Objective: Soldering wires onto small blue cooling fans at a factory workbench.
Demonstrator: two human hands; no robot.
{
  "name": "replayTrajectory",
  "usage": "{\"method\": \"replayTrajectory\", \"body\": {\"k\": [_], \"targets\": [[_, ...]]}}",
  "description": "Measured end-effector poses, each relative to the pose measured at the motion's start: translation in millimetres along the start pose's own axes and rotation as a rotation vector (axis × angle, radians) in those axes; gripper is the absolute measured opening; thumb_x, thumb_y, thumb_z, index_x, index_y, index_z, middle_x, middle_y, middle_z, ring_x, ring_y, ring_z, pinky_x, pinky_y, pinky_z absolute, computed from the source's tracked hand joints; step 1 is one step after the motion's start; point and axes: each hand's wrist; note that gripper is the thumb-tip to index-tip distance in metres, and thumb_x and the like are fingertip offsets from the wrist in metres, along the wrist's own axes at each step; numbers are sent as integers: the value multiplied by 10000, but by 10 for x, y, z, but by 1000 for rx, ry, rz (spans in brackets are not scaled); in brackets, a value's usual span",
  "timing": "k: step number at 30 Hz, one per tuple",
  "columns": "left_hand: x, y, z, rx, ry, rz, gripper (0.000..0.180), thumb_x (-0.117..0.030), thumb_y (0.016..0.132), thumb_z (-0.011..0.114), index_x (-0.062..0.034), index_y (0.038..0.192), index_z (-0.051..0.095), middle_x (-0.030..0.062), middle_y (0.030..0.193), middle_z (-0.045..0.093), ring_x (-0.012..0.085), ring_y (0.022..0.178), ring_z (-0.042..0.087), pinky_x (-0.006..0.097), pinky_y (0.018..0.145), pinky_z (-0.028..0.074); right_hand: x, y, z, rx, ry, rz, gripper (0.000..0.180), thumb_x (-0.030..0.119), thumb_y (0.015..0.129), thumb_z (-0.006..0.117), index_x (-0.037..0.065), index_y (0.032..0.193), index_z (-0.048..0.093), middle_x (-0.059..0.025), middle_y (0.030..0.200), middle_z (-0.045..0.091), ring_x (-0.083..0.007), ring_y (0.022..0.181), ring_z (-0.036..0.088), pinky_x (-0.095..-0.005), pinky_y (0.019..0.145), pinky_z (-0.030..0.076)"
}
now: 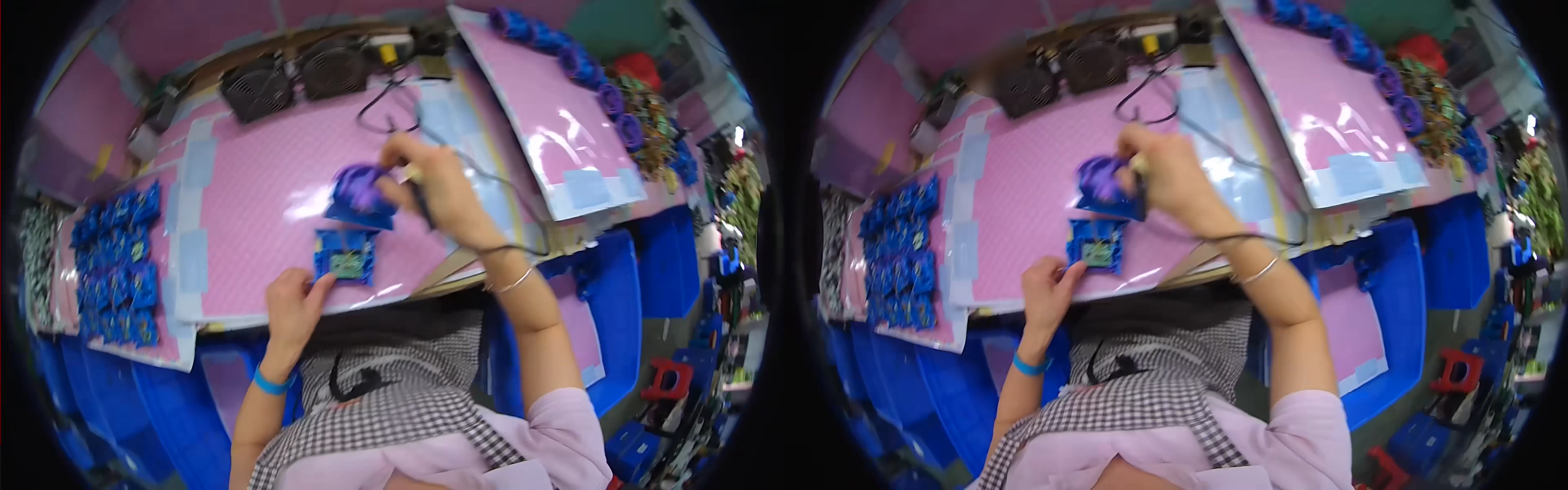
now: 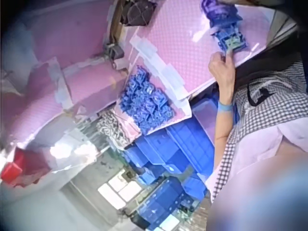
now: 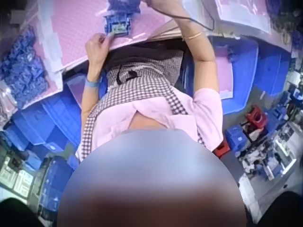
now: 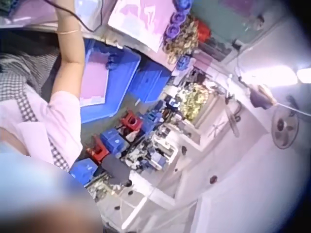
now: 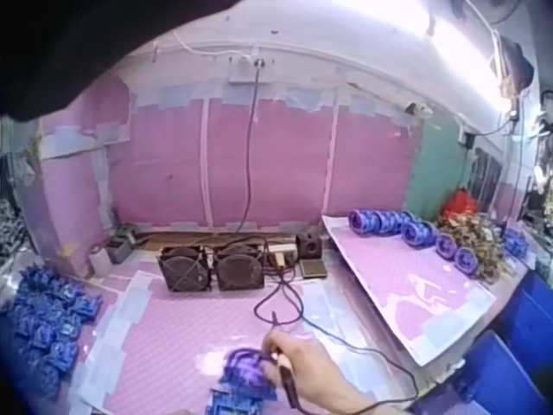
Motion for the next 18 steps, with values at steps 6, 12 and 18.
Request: {"method": "replayTrajectory", "body": {"k": [6,12,18], "targets": [[-48,-333,-154,-92,22,-20,253,-164,757,782,7,687,609,111,603,533,234,514,519,347,472,376,-357,-118,211,-135,-200,41,283,177,756,786,26,888,587,-163,805,656,-270,610,622,-346,570,478],[-102,-544,-204,-169,59,-44,247,-144,736,801,0,688,605,96,594,525,221,501,496,327,459,358,-341,-619,349,-90,-158,-249,276,85,691,808,48,828,572,-145,905,685,-298,884,658,-342,716,522],[-188,-329,94,-140,34,6,261,-172,715,823,-24,696,608,93,614,541,210,535,520,300,495,406,-247,-670,460,-22,-2,-233,185,-44,725,710,27,817,565,-156,911,691,-282,933,666,-352,762,524]]}}
Point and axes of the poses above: each hand's wrist, its own y-axis towards the middle knuckle, its own z-axis out of the palm, x = y × z
